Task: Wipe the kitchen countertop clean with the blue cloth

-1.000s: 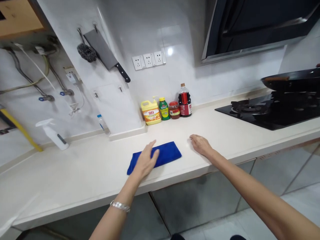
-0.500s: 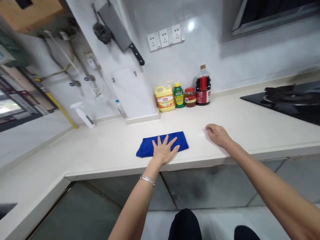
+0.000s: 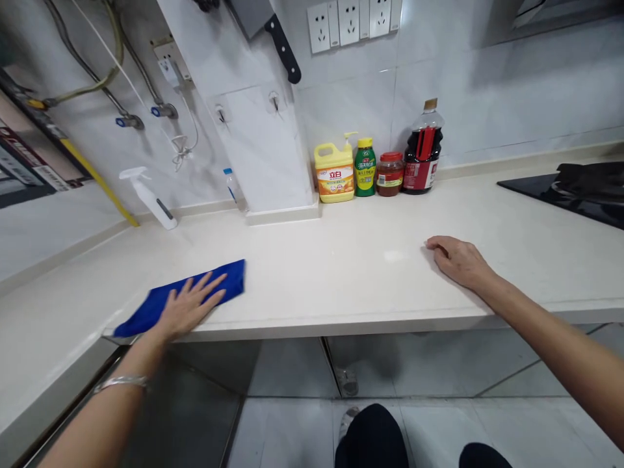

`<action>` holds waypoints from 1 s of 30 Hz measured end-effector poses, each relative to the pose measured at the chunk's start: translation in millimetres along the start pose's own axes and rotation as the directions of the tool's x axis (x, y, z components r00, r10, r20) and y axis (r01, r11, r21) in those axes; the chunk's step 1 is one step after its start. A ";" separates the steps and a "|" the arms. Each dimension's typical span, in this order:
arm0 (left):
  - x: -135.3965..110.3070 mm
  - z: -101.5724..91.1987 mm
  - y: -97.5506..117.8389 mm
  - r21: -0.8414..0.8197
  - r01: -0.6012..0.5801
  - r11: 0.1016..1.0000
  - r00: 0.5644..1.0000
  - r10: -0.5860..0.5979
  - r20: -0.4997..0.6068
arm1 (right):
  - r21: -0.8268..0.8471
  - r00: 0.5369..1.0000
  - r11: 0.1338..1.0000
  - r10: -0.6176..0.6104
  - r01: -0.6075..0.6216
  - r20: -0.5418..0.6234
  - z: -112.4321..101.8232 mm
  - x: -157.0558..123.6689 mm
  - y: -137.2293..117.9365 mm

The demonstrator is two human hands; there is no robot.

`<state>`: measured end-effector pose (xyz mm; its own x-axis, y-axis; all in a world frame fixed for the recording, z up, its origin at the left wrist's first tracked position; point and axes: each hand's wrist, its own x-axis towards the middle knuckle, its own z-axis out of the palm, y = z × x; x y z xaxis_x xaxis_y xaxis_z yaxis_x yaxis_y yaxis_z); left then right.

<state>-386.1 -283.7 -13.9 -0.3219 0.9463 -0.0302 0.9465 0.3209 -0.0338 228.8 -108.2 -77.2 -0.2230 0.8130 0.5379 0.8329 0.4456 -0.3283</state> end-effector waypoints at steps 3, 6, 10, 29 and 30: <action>17.3 5.1 -46.1 0.027 0.096 0.995 0.995 -0.095 -0.032 | -0.083 0.999 0.996 -0.028 0.029 0.023 1.8 -2.1 -4.4; 31.3 3.9 -57.8 0.008 0.121 0.993 0.992 -0.120 -0.037 | -0.181 0.999 0.983 -0.014 0.023 0.051 5.1 -2.3 -8.5; 56.0 -4.2 -37.3 -0.051 0.167 0.985 0.985 -0.169 -0.028 | -0.235 0.999 0.972 0.015 -0.004 0.041 10.6 -0.1 -8.4; 196.6 -14.1 165.6 -0.047 -0.149 0.988 0.988 0.146 -0.046 | -0.180 0.999 0.983 0.045 -0.043 0.006 8.6 3.2 -18.5; 199.0 -13.6 177.0 -0.050 -0.168 0.984 0.985 0.166 -0.049 | -0.176 0.999 0.984 0.040 -0.038 0.007 8.1 3.4 -19.3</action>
<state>-282.3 -38.0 -12.3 -0.1589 0.9872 0.0134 0.9871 0.1586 0.0222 207.9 -110.9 -75.3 -0.1933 0.8329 0.5185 0.9168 0.3416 -0.2068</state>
